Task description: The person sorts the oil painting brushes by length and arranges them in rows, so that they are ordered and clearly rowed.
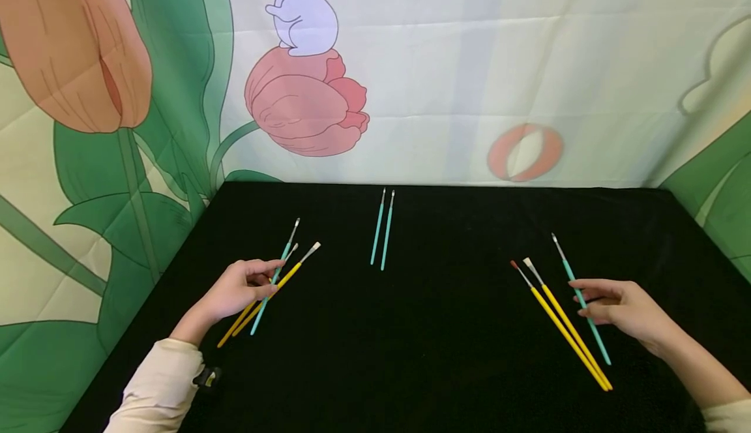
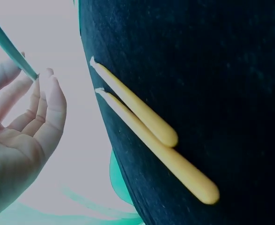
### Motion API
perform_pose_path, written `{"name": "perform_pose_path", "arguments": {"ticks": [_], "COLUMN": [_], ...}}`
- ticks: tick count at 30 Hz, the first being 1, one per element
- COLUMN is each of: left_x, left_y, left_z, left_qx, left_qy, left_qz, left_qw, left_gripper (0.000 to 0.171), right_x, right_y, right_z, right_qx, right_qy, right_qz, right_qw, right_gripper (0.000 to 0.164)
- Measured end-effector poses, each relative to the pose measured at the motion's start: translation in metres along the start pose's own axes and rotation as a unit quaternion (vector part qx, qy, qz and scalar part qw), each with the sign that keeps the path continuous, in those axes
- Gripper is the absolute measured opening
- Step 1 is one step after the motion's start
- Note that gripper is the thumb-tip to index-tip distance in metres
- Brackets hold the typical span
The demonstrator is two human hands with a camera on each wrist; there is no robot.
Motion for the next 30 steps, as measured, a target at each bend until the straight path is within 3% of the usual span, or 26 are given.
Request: {"name": "perform_pose_path", "arguments": {"ticks": [12,30], "left_x": [0.008,0.024], "left_y": [0.012,0.03], "left_z": [0.005,0.016], "left_qx": [0.001,-0.023], "left_qy": [0.029,0.059], "left_qz": [0.048,0.076], "left_qw": [0.9984,0.9951], "left_gripper": [0.041,0.039], "right_x": [0.002,0.006], "right_y": [-0.002,-0.001], "right_z": [0.001,0.0], "right_qx": [0.007,0.017], "right_qy": [0.001,-0.007], "right_qz": [-0.008,-0.001], "right_qw": [1.0,1.0], "right_gripper": [0.049,0.051]}}
Point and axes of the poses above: each hand's wrist, its own x-axis towards the middle knuckle, its own z-axis out of the palm, y = z × x, the point moved 4 cm from there along x, towards the middle knuckle, and after that the axes turned 10 degrees about -x, right-handed, at the moved point
